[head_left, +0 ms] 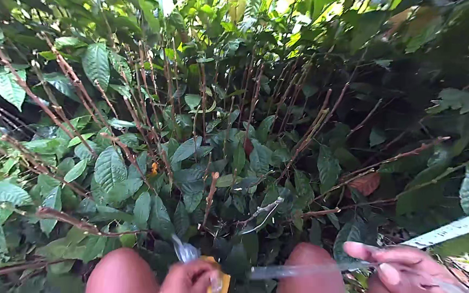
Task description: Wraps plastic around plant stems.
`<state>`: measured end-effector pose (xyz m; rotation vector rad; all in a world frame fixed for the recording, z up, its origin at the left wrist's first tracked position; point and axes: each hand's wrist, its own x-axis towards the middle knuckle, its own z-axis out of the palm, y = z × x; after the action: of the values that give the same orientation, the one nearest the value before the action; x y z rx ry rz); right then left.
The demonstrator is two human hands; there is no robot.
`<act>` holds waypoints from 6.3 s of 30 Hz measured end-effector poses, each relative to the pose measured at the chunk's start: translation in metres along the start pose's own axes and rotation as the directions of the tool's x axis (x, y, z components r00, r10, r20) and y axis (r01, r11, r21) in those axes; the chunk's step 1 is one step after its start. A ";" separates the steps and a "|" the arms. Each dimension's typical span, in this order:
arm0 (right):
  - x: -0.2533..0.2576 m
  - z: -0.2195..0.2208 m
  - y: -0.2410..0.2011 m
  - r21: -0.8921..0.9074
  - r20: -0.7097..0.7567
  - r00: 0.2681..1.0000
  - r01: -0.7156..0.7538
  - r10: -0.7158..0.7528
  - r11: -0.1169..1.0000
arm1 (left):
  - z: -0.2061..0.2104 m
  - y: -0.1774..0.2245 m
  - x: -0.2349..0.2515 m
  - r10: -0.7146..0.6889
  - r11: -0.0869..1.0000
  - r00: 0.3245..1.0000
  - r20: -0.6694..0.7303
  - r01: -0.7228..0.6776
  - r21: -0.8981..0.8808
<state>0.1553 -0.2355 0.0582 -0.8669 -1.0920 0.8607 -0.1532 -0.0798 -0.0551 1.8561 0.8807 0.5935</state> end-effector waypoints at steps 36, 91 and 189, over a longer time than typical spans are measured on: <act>0.188 0.114 0.109 -0.950 0.212 0.700 -0.016 0.682 0.312 | -0.007 -0.040 0.130 0.163 0.933 0.864 -0.476 -0.292 -0.211; 0.193 0.130 0.058 -0.839 0.210 0.540 0.528 0.815 -0.133 | -0.009 -0.048 0.116 0.249 0.899 0.736 -0.629 -0.417 -0.133; 0.189 0.154 -0.017 -0.824 0.567 0.666 0.440 0.486 0.358 | -0.042 0.049 0.127 0.442 0.897 0.818 -0.369 -0.389 0.212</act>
<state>0.0537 -0.0488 0.1780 -1.5524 -2.5314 0.5064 -0.0895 0.0298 0.0098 2.0981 0.7857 1.2651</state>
